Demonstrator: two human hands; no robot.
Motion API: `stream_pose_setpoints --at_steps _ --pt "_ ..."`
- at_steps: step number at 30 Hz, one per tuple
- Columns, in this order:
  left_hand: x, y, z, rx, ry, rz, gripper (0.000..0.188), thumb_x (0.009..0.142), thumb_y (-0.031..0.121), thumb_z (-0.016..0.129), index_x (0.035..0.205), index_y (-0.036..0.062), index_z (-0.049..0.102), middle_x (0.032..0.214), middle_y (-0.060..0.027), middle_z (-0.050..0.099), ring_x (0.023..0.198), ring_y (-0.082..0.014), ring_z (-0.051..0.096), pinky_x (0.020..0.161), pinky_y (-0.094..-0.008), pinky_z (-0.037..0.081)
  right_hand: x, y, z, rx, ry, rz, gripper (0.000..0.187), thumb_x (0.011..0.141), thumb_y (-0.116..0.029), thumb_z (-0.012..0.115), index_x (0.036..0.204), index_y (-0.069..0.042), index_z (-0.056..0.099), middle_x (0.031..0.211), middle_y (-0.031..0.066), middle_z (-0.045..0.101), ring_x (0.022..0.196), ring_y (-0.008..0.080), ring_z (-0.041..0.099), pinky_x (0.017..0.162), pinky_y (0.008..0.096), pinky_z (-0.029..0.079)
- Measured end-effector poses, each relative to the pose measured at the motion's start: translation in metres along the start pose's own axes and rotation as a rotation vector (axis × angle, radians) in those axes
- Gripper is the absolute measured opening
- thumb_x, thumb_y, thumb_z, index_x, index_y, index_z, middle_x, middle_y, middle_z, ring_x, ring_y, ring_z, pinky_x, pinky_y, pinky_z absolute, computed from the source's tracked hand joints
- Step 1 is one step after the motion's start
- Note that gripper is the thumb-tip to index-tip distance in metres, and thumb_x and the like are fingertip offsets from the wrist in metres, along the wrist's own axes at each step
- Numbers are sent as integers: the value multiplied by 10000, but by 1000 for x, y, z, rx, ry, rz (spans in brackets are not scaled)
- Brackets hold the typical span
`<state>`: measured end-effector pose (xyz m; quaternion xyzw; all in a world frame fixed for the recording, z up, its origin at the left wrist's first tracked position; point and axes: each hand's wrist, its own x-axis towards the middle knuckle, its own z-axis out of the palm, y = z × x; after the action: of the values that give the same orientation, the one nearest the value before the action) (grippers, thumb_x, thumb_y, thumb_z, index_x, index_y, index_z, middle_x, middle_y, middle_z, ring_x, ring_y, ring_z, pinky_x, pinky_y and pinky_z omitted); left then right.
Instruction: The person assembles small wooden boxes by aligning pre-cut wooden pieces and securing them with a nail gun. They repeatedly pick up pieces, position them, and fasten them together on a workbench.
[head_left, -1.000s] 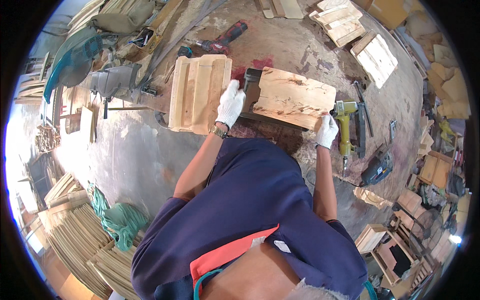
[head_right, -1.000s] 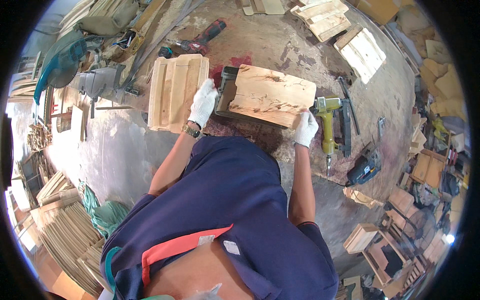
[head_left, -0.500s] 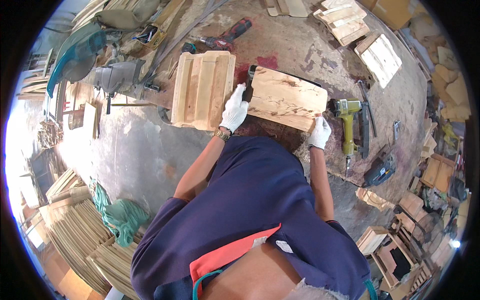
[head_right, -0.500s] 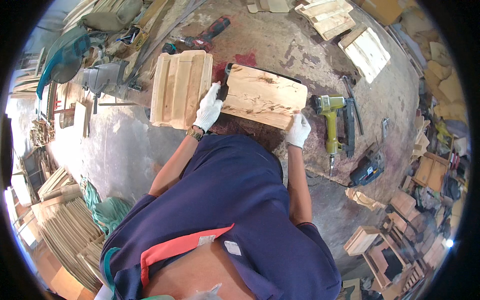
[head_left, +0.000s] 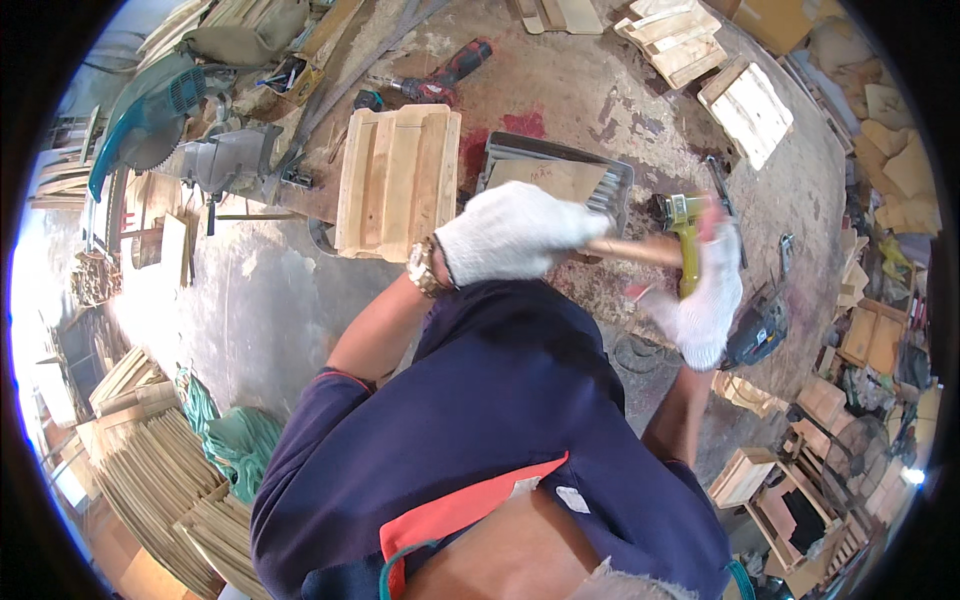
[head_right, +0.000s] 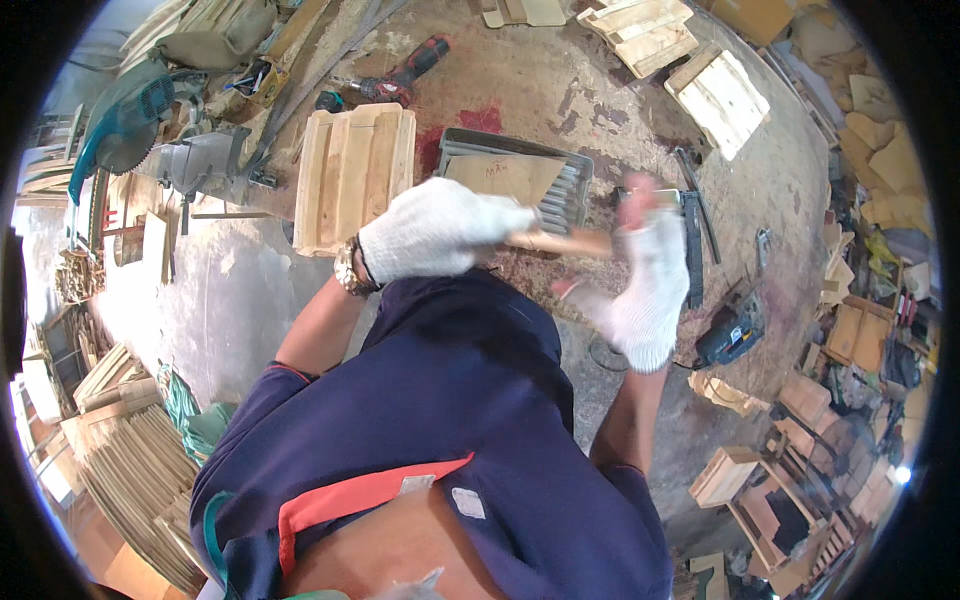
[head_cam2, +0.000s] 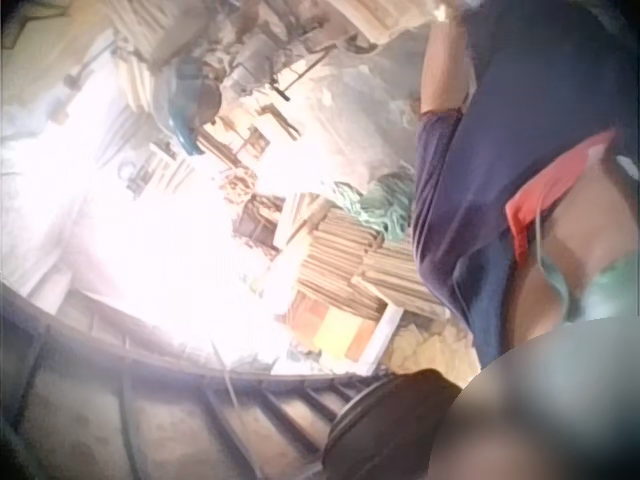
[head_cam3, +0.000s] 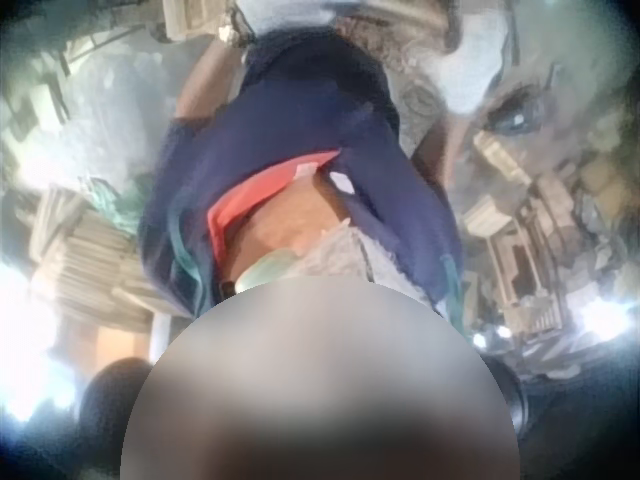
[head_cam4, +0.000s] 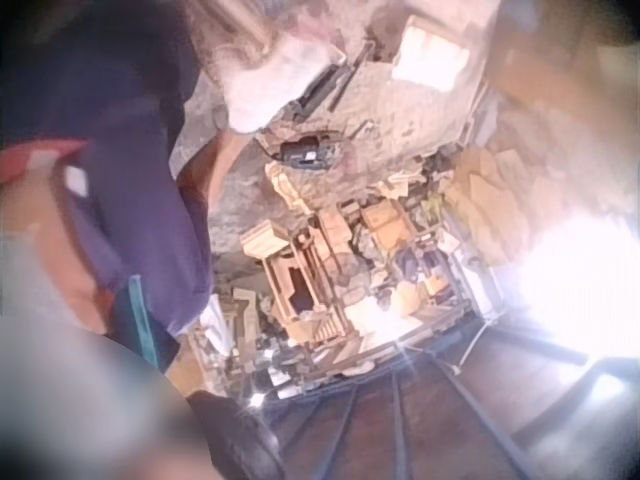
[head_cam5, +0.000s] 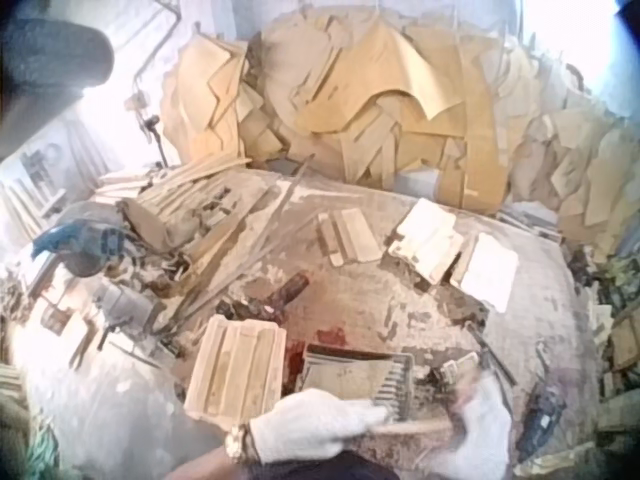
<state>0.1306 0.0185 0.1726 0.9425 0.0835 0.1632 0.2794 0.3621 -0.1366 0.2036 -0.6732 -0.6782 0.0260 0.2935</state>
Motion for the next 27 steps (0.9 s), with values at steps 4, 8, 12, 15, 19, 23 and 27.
stream_pose_setpoints --at_steps 4,8,12,15,19,23,27 --pt "29 27 -15 242 -177 22 498 769 165 714 1255 136 607 1054 -118 691 908 -271 701 829 -421 551 18 -26 -12 -102 -322 -125 483 723 -298 801 1117 -51 670 1118 165 691 985 345 675 855 434 547" --pt "24 13 -23 366 479 -33 586 737 197 767 1287 119 577 1151 -120 664 1088 -285 641 1017 -447 470 6 16 11 112 -111 293 209 862 -93 651 1050 -27 712 975 173 722 824 264 714 741 347 558" --pt "-14 -34 15 -494 1035 -555 442 830 -21 681 1259 22 582 1098 -130 662 1011 -323 651 861 -322 537 -23 85 78 400 309 626 244 928 -102 628 1108 52 685 940 105 721 819 135 635 752 298 518" --pt "-51 -75 67 -301 779 -819 256 908 38 601 1162 38 575 990 -178 636 928 -347 648 776 -365 521 -56 112 147 630 465 850 302 965 -162 644 1124 93 672 978 58 701 868 108 601 783 266 494" --pt "-88 -97 134 -35 588 -940 381 899 176 575 1263 81 513 1026 -220 660 987 -451 622 833 -528 502 -83 122 209 909 600 948 186 972 -134 648 1060 22 699 911 15 682 801 67 581 710 226 480" --pt "-103 -105 162 -100 403 -1118 452 890 212 556 1319 92 487 1103 -247 661 1021 -451 623 859 -550 493 -89 119 242 974 608 1001 178 982 -132 636 1058 15 702 900 4 678 782 64 576 691 222 478" --pt "-106 -112 167 -173 457 -1079 549 883 235 561 1402 82 466 1150 -264 649 1064 -442 620 907 -531 487 -84 112 264 1005 613 947 208 992 -143 621 1097 21 694 933 16 687 814 69 580 721 226 481"
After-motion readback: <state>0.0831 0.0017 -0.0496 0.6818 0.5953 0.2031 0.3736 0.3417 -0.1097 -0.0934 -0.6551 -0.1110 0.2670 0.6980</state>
